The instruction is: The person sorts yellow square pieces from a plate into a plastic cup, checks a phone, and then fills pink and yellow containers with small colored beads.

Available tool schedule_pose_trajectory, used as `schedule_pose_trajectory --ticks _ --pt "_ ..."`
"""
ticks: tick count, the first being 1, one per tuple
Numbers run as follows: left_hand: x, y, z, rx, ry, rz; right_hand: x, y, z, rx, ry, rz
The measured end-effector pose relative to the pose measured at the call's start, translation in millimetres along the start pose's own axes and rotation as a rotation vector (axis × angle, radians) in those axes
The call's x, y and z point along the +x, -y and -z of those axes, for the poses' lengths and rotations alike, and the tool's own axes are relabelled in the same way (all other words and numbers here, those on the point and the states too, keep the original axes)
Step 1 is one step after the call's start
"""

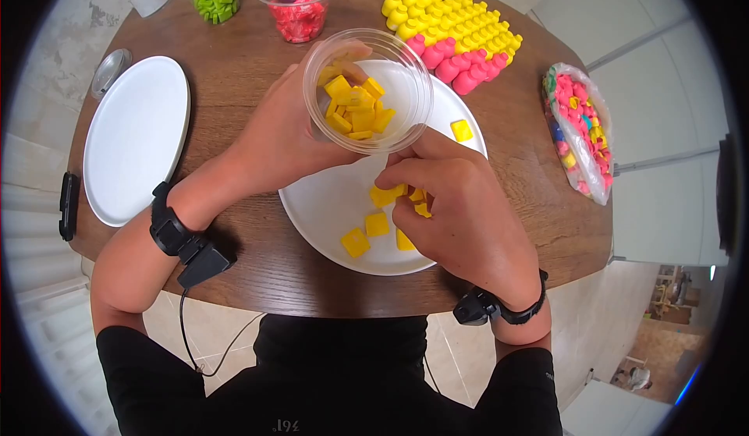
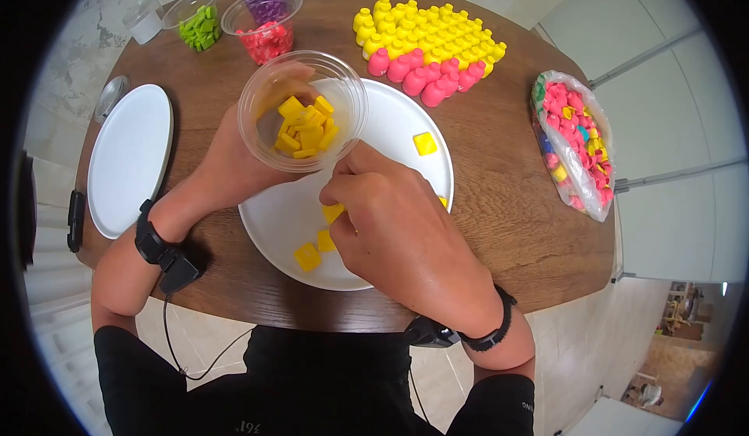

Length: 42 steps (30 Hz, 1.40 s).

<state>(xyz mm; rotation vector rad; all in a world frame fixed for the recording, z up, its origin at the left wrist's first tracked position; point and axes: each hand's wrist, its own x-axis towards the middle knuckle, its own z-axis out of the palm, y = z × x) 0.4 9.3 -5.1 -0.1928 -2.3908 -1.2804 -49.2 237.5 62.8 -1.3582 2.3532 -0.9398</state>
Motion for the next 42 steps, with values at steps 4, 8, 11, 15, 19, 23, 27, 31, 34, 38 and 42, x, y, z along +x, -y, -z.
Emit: schedule_pose_trajectory --ticks 4,8,11,15,19,23,27,31,34,38,42 --pt "-4.6 2.2 3.2 -0.017 0.005 -0.014 0.0 4.6 -4.5 0.004 0.020 0.025" --pt "-3.8 2.2 2.3 -0.011 -0.001 -0.023 0.9 7.0 -6.6 0.044 0.009 0.099" --pt "-3.9 1.5 1.9 -0.026 -0.005 -0.017 1.2 6.0 -7.6 0.046 -0.021 0.138" --pt "-4.6 2.1 2.7 -0.053 0.007 0.018 2.9 10.5 -6.1 0.103 -0.071 0.162" --pt "-4.6 2.8 1.8 -0.058 0.009 0.018 4.8 13.0 -2.0 0.137 -0.245 0.240" --pt "-4.7 3.9 1.3 -0.065 0.003 -0.005 5.2 11.2 1.6 0.133 -0.358 0.230" --pt "-4.2 1.5 1.5 -0.068 0.012 0.018 5.2 9.8 0.5 0.125 -0.359 0.227" --pt "-3.9 2.6 0.4 -0.066 0.000 0.011 5.1 9.1 0.2 0.109 -0.325 0.213" --pt "-3.7 3.2 -0.1 -0.050 0.000 -0.001 5.3 9.2 0.0 0.113 -0.312 0.192" --pt "-4.2 3.7 -0.1 -0.078 0.002 0.016 4.9 11.9 0.2 0.118 -0.327 0.167" --pt "-4.4 4.3 0.2 -0.092 0.016 0.015 5.3 12.9 2.0 0.129 -0.346 0.142"
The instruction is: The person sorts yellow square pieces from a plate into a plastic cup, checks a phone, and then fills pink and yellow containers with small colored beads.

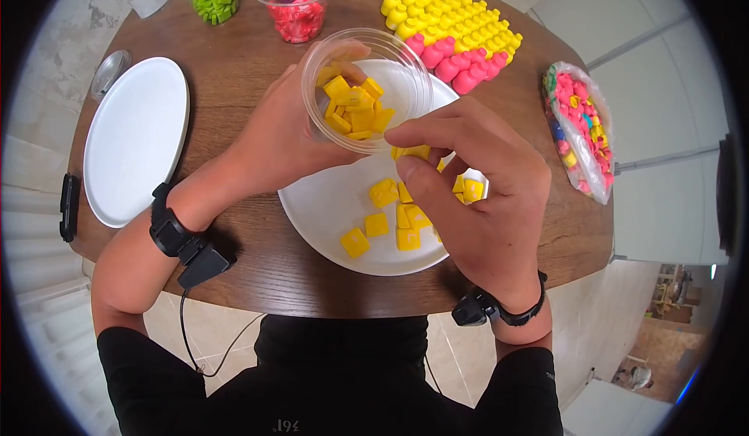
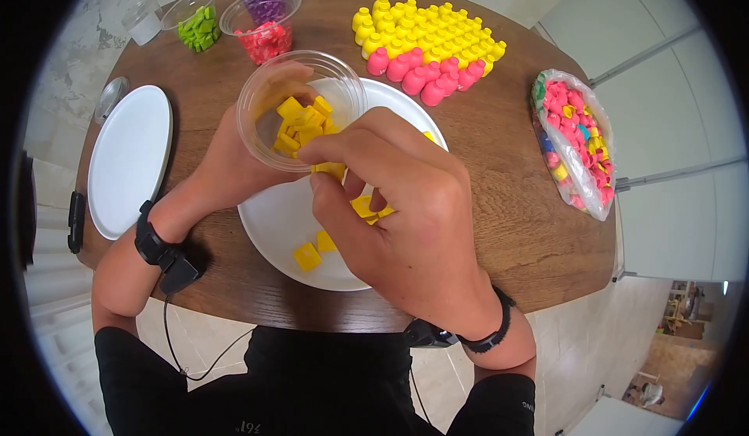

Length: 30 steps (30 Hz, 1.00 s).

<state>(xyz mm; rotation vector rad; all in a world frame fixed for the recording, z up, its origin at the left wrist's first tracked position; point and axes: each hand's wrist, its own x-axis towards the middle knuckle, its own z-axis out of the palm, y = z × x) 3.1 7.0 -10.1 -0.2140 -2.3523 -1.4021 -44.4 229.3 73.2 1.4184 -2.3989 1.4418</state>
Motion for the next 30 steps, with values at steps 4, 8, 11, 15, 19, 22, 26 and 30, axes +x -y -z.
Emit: schedule_pose_trajectory --ticks 4,8,11,15,19,22,26,30 --pt "0.2 -0.3 0.2 0.050 0.001 -0.035 0.0 -0.5 0.0 -0.007 -0.036 -0.007" --pt "-0.2 0.6 -0.7 0.015 -0.004 -0.025 0.0 -1.0 -0.5 0.014 -0.039 -0.013" --pt "-0.4 0.7 -0.6 0.008 -0.005 -0.023 0.0 -0.4 0.0 0.020 -0.030 -0.030" --pt "-0.2 -0.2 -0.4 0.023 -0.002 -0.026 0.2 -1.1 0.3 0.014 -0.022 -0.020" --pt "0.4 -0.3 0.0 0.020 0.002 -0.017 0.2 -0.8 0.4 0.012 -0.016 -0.019" --pt "0.6 -1.3 -0.7 -0.009 0.005 0.004 0.3 -0.9 0.9 0.003 -0.010 -0.019" --pt "0.6 -0.4 -1.2 -0.009 -0.002 -0.013 0.0 -2.1 0.7 0.007 -0.007 -0.009" --pt "1.3 -1.9 -0.5 0.003 0.005 -0.014 0.2 -1.6 1.6 0.000 -0.001 -0.011"
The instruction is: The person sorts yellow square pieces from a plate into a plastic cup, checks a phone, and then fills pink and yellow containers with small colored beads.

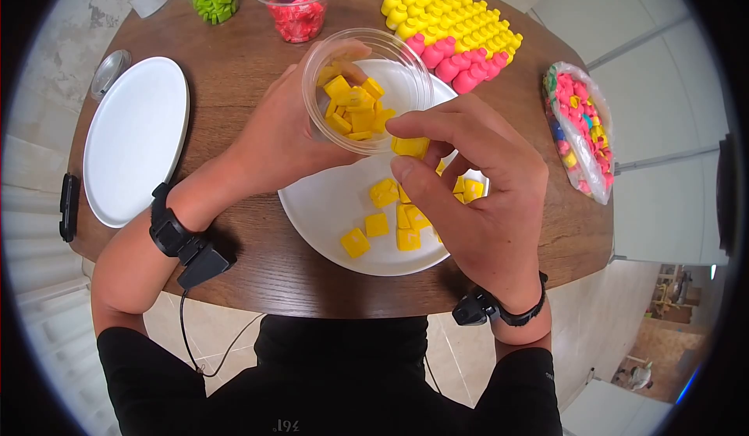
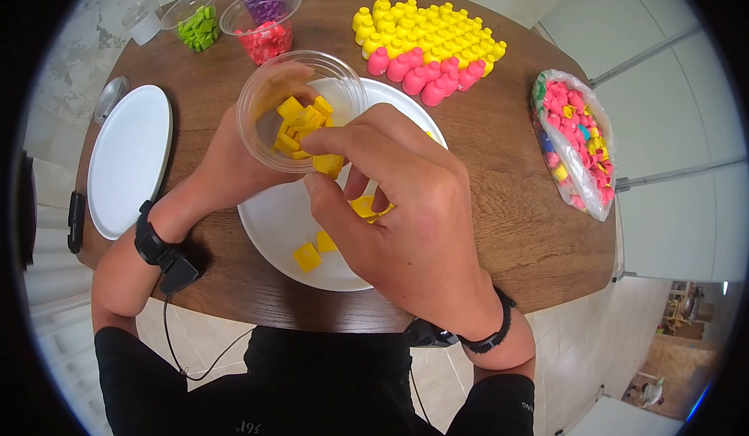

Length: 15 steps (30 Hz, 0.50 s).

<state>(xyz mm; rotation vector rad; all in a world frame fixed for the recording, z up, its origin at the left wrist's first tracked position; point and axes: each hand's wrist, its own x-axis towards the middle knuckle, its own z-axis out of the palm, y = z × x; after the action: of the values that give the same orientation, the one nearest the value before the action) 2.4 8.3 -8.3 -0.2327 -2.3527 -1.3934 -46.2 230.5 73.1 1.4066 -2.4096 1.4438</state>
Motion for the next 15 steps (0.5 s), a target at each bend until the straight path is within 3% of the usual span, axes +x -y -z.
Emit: schedule_pose_trajectory --ticks 15 --pt "0.0 3.9 -0.9 0.047 -0.016 -0.030 0.1 -0.7 0.7 -0.008 0.019 -0.006"
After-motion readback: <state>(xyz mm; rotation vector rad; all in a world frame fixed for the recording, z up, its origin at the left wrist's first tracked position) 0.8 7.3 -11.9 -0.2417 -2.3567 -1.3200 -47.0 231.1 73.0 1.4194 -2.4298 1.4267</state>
